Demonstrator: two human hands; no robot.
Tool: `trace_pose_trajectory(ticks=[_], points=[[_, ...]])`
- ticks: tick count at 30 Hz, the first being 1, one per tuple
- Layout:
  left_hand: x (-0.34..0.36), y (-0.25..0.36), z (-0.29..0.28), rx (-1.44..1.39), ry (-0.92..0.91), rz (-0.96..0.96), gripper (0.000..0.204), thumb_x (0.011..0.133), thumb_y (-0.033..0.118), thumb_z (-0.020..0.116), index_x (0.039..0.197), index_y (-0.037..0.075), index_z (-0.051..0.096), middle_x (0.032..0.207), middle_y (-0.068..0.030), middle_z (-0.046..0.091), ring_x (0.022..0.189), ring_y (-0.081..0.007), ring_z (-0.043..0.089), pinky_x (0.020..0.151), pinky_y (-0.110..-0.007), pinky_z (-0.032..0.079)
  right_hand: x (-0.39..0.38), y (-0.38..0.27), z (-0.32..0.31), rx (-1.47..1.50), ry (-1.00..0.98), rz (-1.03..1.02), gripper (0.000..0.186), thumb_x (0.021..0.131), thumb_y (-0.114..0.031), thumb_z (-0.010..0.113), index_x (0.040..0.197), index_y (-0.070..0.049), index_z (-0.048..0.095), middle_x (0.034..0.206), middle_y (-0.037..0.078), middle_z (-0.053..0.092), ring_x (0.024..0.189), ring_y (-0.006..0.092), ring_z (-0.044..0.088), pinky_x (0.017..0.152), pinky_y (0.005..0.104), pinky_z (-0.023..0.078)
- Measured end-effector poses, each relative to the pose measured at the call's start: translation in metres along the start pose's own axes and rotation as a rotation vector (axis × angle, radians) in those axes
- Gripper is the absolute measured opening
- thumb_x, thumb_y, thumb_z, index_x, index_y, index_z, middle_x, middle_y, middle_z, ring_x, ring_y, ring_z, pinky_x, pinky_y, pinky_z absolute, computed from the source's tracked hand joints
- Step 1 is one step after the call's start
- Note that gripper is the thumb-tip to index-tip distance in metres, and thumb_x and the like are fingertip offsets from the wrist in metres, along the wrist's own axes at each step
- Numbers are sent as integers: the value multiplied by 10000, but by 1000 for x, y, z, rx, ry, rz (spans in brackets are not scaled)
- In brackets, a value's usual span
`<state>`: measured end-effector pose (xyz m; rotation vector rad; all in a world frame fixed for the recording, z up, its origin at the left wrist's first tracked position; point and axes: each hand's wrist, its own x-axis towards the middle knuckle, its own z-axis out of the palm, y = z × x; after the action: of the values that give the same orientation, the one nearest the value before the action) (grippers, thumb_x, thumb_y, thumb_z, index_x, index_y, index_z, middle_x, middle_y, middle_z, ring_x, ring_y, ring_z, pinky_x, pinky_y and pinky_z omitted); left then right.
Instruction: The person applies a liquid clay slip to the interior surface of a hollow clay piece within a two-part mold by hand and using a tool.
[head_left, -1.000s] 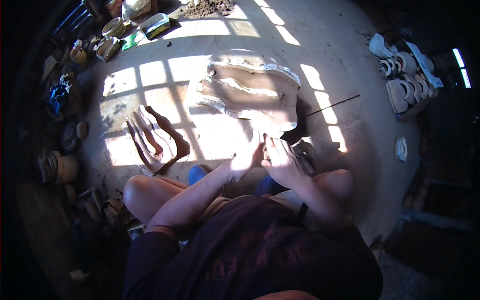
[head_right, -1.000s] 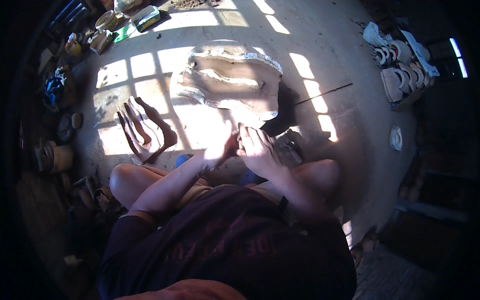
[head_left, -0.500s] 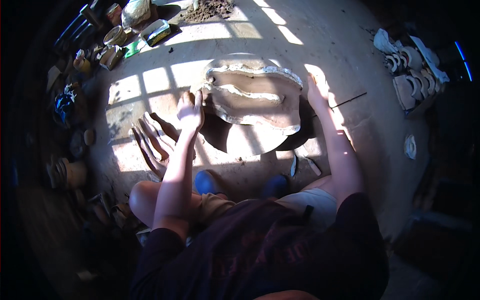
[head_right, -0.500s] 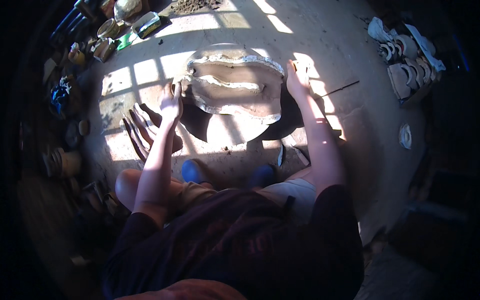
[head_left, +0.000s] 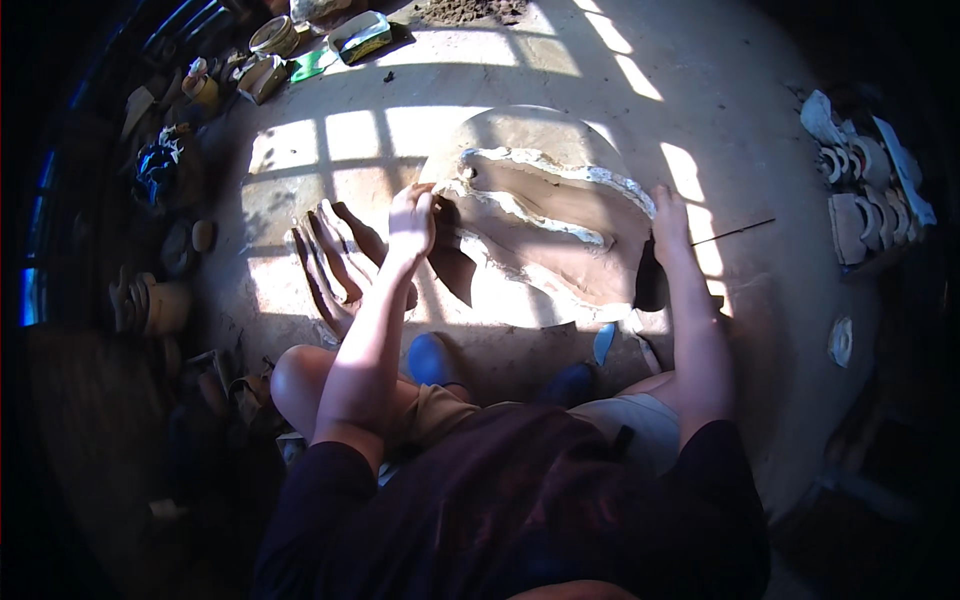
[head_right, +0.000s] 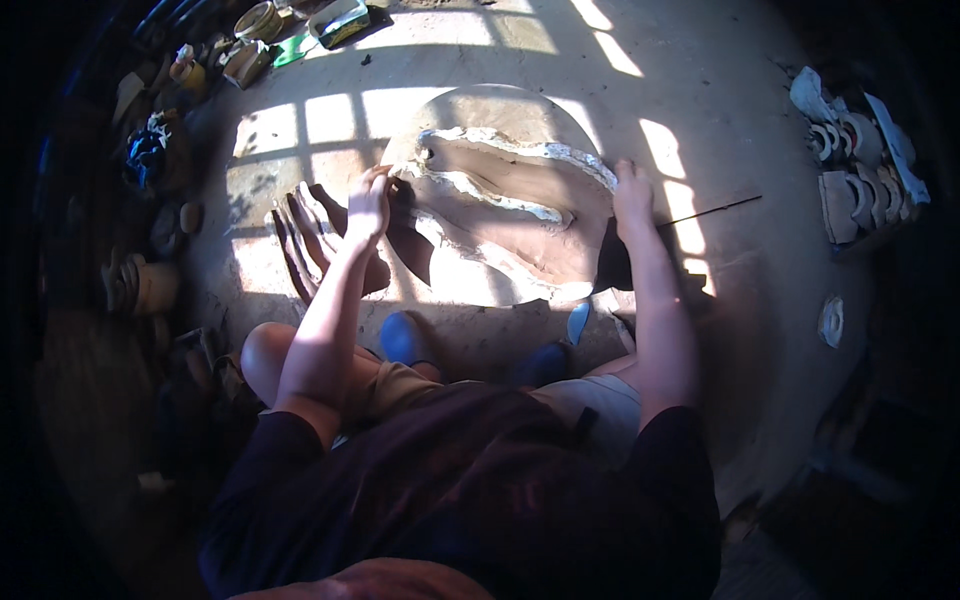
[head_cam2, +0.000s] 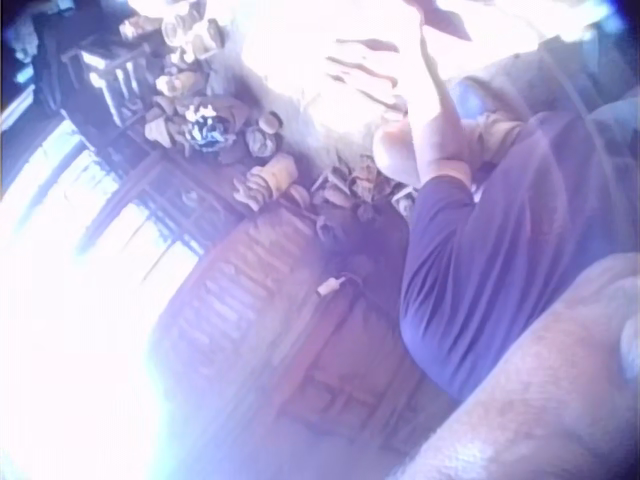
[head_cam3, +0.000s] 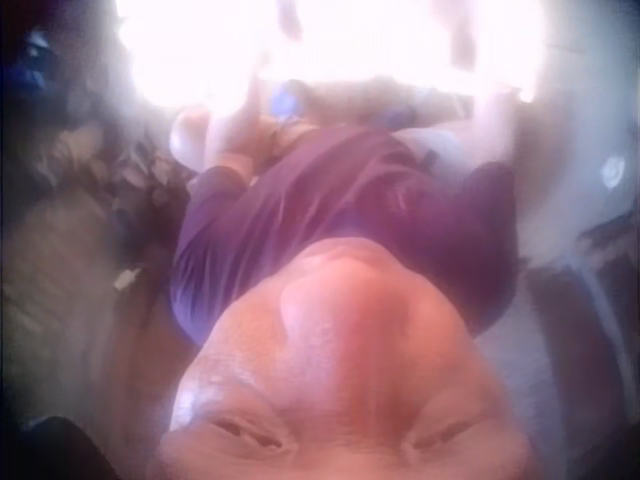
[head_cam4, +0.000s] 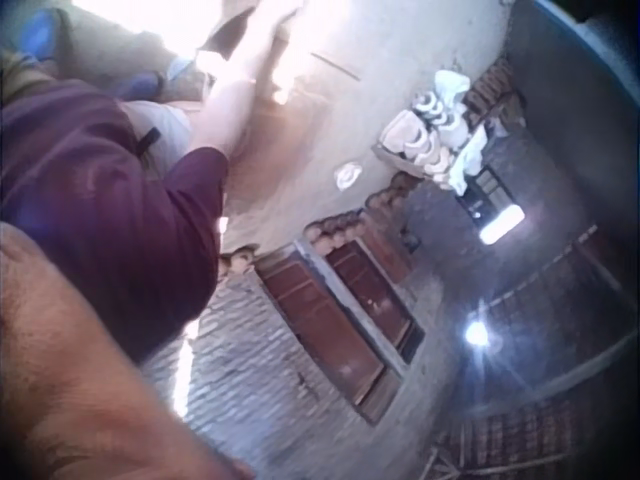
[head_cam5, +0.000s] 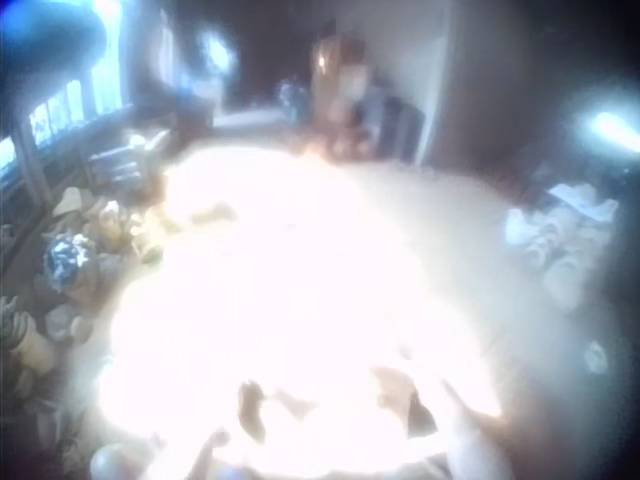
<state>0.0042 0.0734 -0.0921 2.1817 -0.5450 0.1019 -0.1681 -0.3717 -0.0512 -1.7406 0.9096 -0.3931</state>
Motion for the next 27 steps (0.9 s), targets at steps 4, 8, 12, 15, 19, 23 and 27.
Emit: trace_pose_trajectory(ticks=[4, 8, 12, 15, 19, 23, 27], points=[[36, -14, -15, -89, 13, 96, 341, 940, 145, 578, 1188, -8, 756, 1178, -231, 729, 1028, -393, 709, 945, -420, 561, -8, -31, 15, 264, 103, 170, 507, 1108, -398, 542, 1339, 50, 596, 1202, 175, 679, 1044, 242, 687, 939, 379, 544], [82, -9, -29, -554, -354, -284, 364, 983, 118, 652, 1328, 16, 710, 1227, -184, 740, 1047, -293, 721, 988, -344, 553, -34, -61, 9, 225, -2, 6, 445, 1127, -356, 533, 1321, 37, 613, 1152, 178, 682, 944, 214, 717, 808, 345, 580], [102, 16, -23, -697, -586, -389, 423, 1045, 189, 703, 1427, 15, 652, 1120, -77, 762, 965, -161, 704, 911, -303, 569, -49, -65, -2, -14, -76, -119, 364, 1133, -286, 542, 1312, 21, 619, 1060, 158, 719, 817, 176, 724, 681, 291, 575], [116, 19, -20, -573, -748, -426, 482, 1019, 233, 763, 1426, -2, 655, 1111, -60, 774, 998, -135, 696, 909, -293, 567, -51, -54, -12, -72, -104, -213, 338, 1124, -261, 569, 1293, 23, 639, 1026, 140, 738, 794, 164, 716, 680, 291, 576], [127, 7, -7, -550, -692, -245, 482, 951, 211, 838, 1361, -4, 703, 1126, -51, 781, 999, -113, 691, 918, -285, 566, -48, -41, -17, -81, -114, -172, 321, 1116, -254, 586, 1255, 24, 665, 1022, 129, 741, 788, 151, 708, 685, 279, 572], [137, -10, 4, -371, -674, -208, 485, 894, 157, 883, 1315, -21, 721, 1130, -73, 781, 1018, -130, 706, 928, -299, 583, -48, -37, -14, -110, -105, -141, 359, 1093, -327, 602, 1134, 5, 733, 955, 103, 756, 756, 136, 692, 690, 288, 560], [139, -13, 7, -298, -675, -180, 490, 853, 119, 913, 1281, -37, 731, 1107, -91, 784, 1009, -137, 716, 909, -302, 601, -56, -44, -6, -171, -63, -85, 295, 1056, -283, 673, 1106, 0, 738, 929, 68, 734, 774, 103, 656, 721, 276, 544]])
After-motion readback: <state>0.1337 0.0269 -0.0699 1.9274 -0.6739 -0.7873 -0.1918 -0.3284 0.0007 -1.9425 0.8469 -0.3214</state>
